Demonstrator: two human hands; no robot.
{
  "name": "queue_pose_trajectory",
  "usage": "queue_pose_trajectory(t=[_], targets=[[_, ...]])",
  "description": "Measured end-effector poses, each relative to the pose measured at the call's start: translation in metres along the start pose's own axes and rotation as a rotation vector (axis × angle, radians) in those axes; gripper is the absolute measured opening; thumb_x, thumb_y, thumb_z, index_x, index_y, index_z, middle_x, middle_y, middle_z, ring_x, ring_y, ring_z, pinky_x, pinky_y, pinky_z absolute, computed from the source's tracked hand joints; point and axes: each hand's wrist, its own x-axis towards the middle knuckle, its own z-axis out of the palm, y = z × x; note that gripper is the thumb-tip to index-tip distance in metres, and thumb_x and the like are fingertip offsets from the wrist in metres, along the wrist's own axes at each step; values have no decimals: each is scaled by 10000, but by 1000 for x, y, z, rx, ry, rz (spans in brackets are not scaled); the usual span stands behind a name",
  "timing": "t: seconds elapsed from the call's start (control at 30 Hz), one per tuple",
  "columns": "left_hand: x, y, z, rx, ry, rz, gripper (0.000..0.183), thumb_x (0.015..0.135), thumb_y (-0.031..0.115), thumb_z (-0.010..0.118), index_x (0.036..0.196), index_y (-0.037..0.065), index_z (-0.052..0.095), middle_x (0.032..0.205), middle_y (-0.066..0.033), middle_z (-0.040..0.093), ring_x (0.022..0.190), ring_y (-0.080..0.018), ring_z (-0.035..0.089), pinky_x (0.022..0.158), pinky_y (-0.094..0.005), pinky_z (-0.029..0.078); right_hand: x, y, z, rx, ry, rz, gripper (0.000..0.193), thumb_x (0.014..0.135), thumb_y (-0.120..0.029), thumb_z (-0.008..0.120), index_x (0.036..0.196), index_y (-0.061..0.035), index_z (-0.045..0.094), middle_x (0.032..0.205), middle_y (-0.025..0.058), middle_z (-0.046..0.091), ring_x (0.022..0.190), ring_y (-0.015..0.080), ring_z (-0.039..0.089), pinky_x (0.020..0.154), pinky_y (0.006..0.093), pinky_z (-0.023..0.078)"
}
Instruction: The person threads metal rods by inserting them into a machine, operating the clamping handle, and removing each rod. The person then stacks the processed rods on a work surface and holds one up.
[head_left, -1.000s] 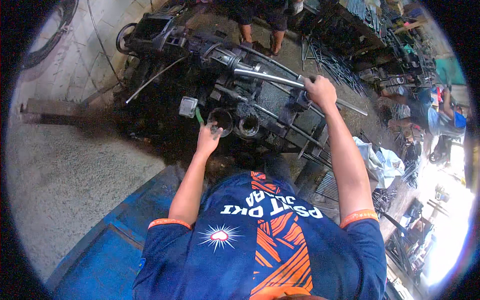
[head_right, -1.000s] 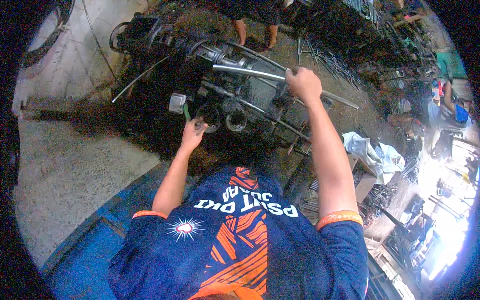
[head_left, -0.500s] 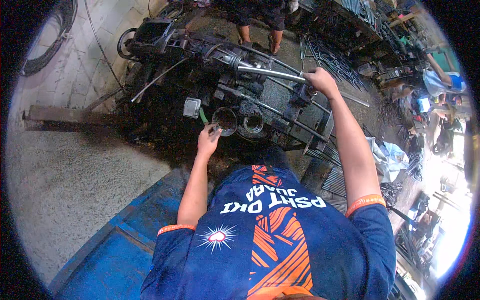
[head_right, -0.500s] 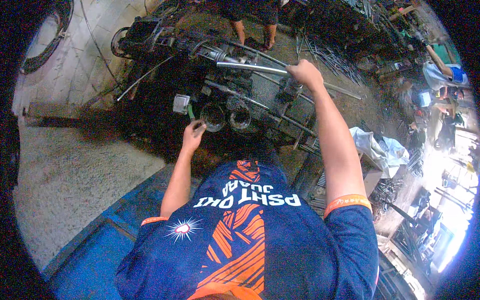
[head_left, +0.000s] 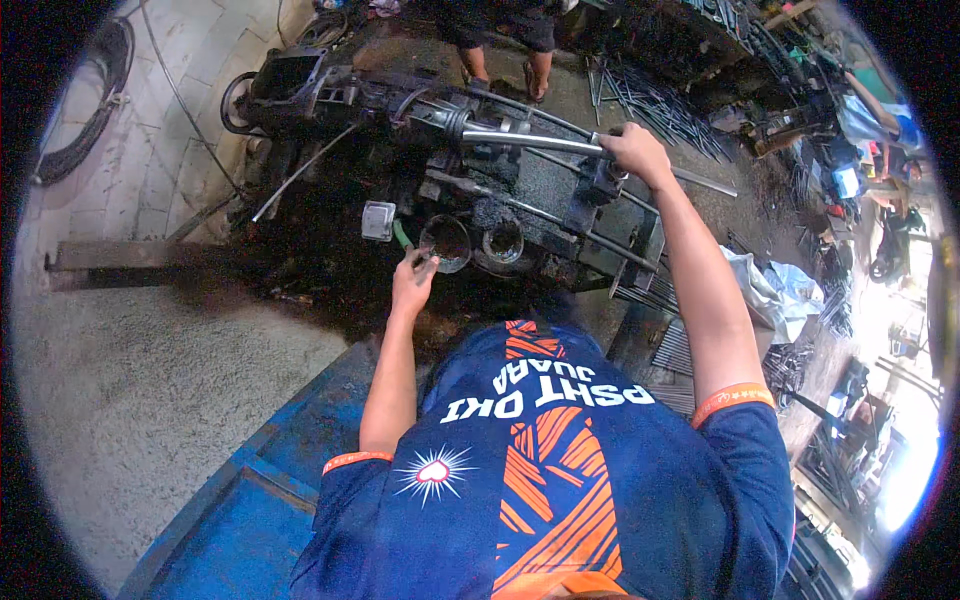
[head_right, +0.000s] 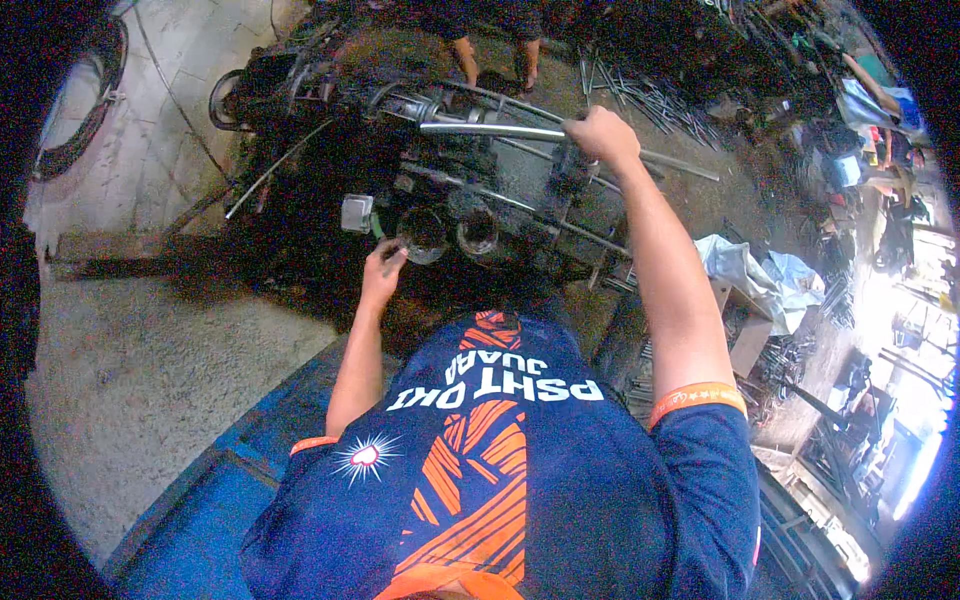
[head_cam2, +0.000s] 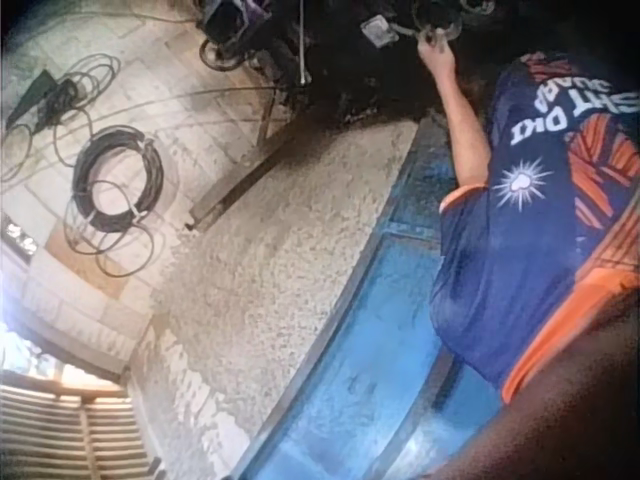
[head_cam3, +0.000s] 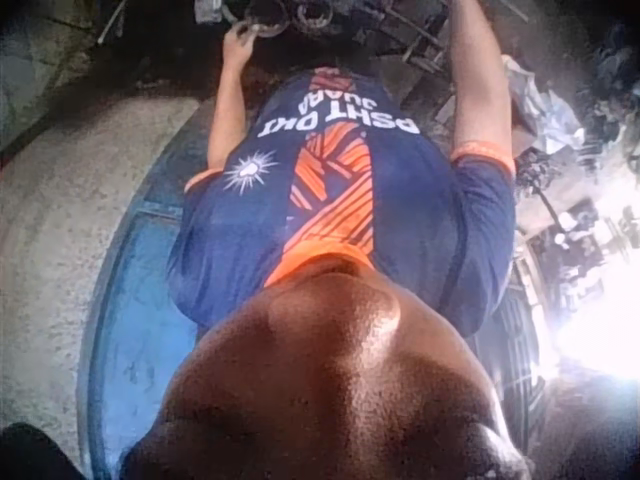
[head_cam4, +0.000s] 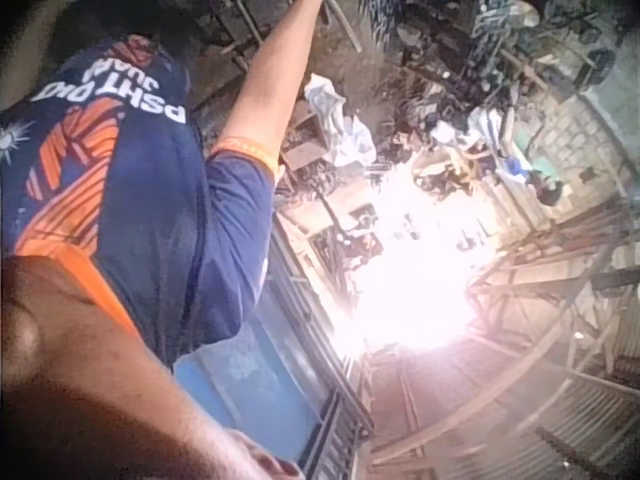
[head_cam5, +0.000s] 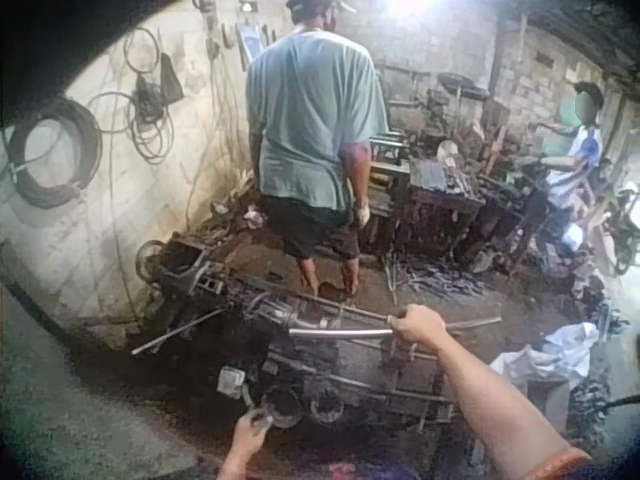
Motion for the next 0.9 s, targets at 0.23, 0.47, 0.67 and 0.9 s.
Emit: queue_pose_trajectory(t=[0.23,0.47,0.67,0.9], targets=[[0,4,-2,83,-14,-9,418,883,247,681,1180,-38,604,962,-200,701,908,-237,687,806,-328,504,4,0,-10,118,-34,-44,517,737,-421,627,1074,-34,684,1034,237,675,977,377,655,867,440,506],[4,4,-2,96,-14,-102,422,878,262,687,1175,-29,616,1010,-199,696,954,-245,680,829,-336,499,-6,-9,-10,88,68,-12,525,758,-445,624,1089,-42,684,1065,219,676,1010,366,648,895,433,503],[9,6,-3,119,-47,-125,403,885,295,673,1151,-5,639,1061,-216,681,1005,-259,662,856,-334,484,-10,-5,-11,137,97,-27,531,755,-447,630,1121,-66,679,1040,221,678,987,368,653,891,428,508],[10,6,-5,12,-68,-133,426,891,301,663,1150,-36,631,1098,-230,658,1032,-264,635,894,-333,460,-19,-9,-13,152,200,-34,501,754,-432,634,1089,-63,688,1024,224,678,973,375,653,883,431,511]])
